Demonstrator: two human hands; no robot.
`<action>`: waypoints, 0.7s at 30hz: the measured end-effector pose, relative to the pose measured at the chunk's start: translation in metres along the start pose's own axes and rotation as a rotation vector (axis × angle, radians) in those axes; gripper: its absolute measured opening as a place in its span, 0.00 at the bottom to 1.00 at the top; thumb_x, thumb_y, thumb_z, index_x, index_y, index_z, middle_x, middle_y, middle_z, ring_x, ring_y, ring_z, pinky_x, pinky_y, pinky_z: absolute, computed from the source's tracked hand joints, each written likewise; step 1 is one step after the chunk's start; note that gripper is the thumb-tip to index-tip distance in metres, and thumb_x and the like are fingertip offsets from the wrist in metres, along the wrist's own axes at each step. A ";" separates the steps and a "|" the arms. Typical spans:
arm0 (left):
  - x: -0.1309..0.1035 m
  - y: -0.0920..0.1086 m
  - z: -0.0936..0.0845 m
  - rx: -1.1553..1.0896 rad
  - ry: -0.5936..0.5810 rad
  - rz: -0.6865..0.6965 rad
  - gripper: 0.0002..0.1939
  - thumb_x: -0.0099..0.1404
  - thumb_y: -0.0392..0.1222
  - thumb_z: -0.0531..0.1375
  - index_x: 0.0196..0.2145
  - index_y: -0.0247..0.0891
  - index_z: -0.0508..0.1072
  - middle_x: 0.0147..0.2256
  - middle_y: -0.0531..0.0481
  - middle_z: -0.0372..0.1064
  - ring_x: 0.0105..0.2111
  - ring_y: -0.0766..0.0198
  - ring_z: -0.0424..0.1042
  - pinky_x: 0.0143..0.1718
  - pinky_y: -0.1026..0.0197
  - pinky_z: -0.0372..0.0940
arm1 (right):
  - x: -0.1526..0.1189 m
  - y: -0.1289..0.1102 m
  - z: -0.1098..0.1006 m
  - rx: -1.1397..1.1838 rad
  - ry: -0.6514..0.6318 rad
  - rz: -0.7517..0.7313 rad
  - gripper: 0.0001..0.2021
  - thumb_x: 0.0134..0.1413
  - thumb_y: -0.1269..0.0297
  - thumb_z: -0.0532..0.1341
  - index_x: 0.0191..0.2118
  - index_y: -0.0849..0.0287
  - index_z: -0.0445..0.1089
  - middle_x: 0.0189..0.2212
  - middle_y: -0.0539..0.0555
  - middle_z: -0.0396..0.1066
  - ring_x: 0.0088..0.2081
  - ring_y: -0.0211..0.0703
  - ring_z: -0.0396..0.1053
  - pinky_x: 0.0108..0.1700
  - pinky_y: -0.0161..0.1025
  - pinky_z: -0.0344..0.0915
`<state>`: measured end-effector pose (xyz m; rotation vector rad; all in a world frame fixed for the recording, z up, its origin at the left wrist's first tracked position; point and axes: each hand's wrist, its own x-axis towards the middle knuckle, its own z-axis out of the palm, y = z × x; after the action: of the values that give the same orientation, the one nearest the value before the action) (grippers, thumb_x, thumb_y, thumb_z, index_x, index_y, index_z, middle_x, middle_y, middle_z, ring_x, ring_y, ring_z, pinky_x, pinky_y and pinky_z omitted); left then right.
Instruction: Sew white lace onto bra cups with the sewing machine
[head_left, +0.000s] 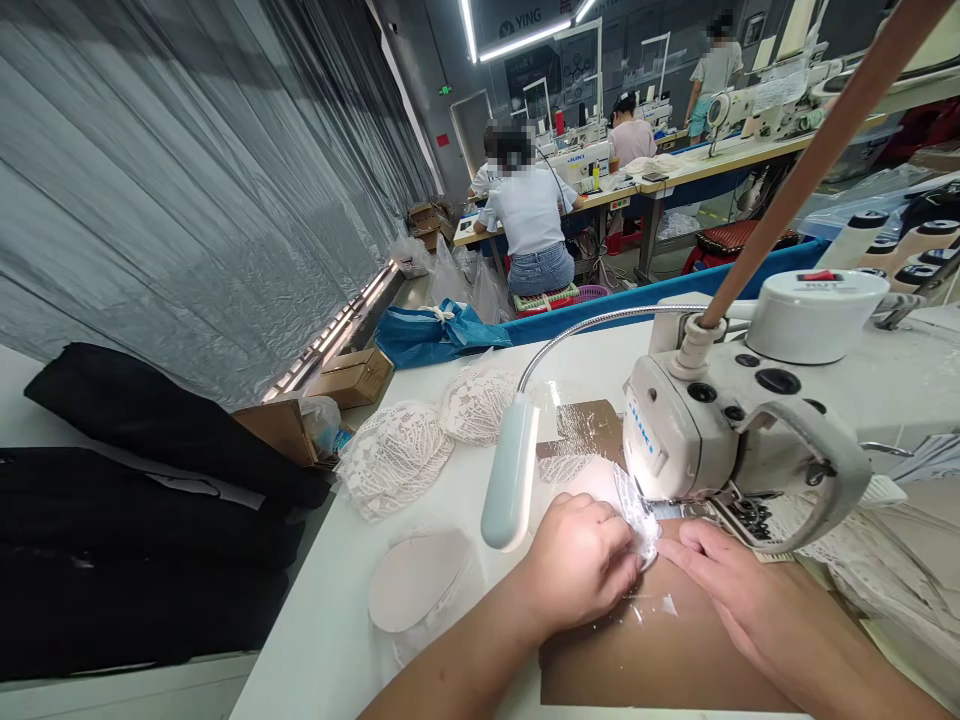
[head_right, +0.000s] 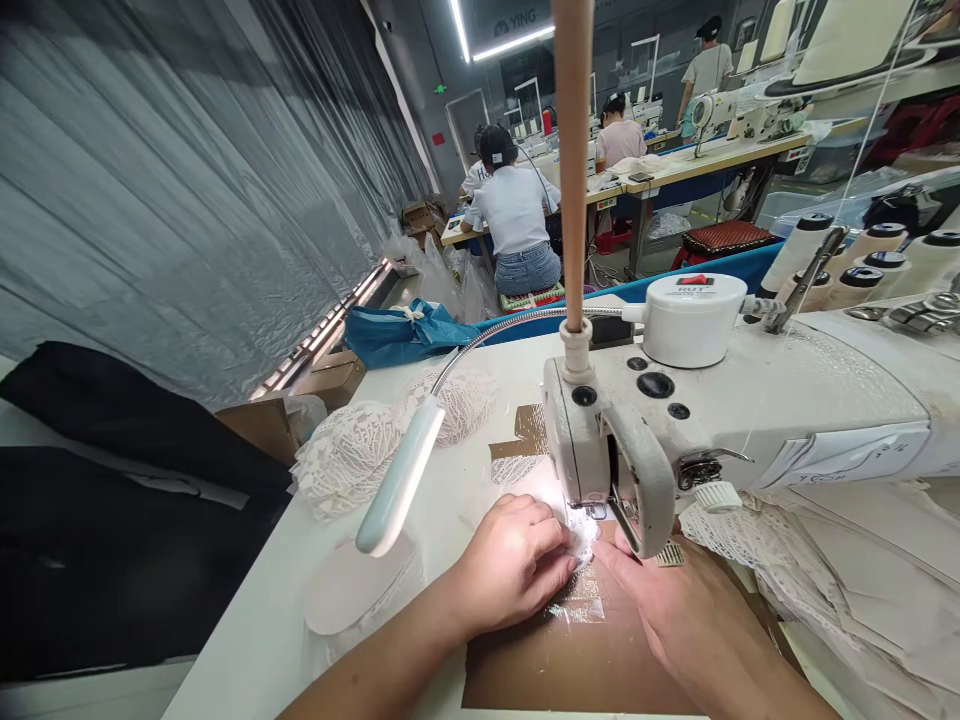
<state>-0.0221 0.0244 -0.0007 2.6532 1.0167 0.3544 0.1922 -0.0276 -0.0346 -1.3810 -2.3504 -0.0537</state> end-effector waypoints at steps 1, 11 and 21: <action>0.000 0.000 0.000 -0.011 0.003 -0.012 0.07 0.64 0.43 0.58 0.34 0.38 0.73 0.31 0.50 0.70 0.33 0.60 0.67 0.38 0.59 0.59 | 0.000 0.000 -0.001 0.006 0.002 0.000 0.25 0.49 0.80 0.46 0.46 0.50 0.70 0.37 0.52 0.72 0.28 0.40 0.70 0.24 0.35 0.57; 0.003 0.004 0.002 -0.073 0.048 -0.098 0.08 0.62 0.43 0.59 0.28 0.37 0.70 0.28 0.51 0.70 0.31 0.62 0.67 0.37 0.60 0.59 | -0.002 0.001 -0.007 0.048 -0.060 0.001 0.25 0.49 0.79 0.48 0.48 0.52 0.71 0.38 0.54 0.72 0.31 0.41 0.70 0.28 0.35 0.62; 0.002 0.002 0.014 0.066 0.097 0.005 0.08 0.68 0.42 0.55 0.37 0.42 0.74 0.29 0.52 0.67 0.30 0.64 0.65 0.32 0.60 0.54 | -0.004 0.001 -0.006 0.036 -0.053 0.000 0.25 0.51 0.79 0.48 0.50 0.52 0.71 0.43 0.54 0.74 0.34 0.41 0.72 0.30 0.36 0.67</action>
<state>-0.0145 0.0218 -0.0128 2.7205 1.0690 0.4632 0.1967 -0.0323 -0.0304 -1.3817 -2.3821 0.0253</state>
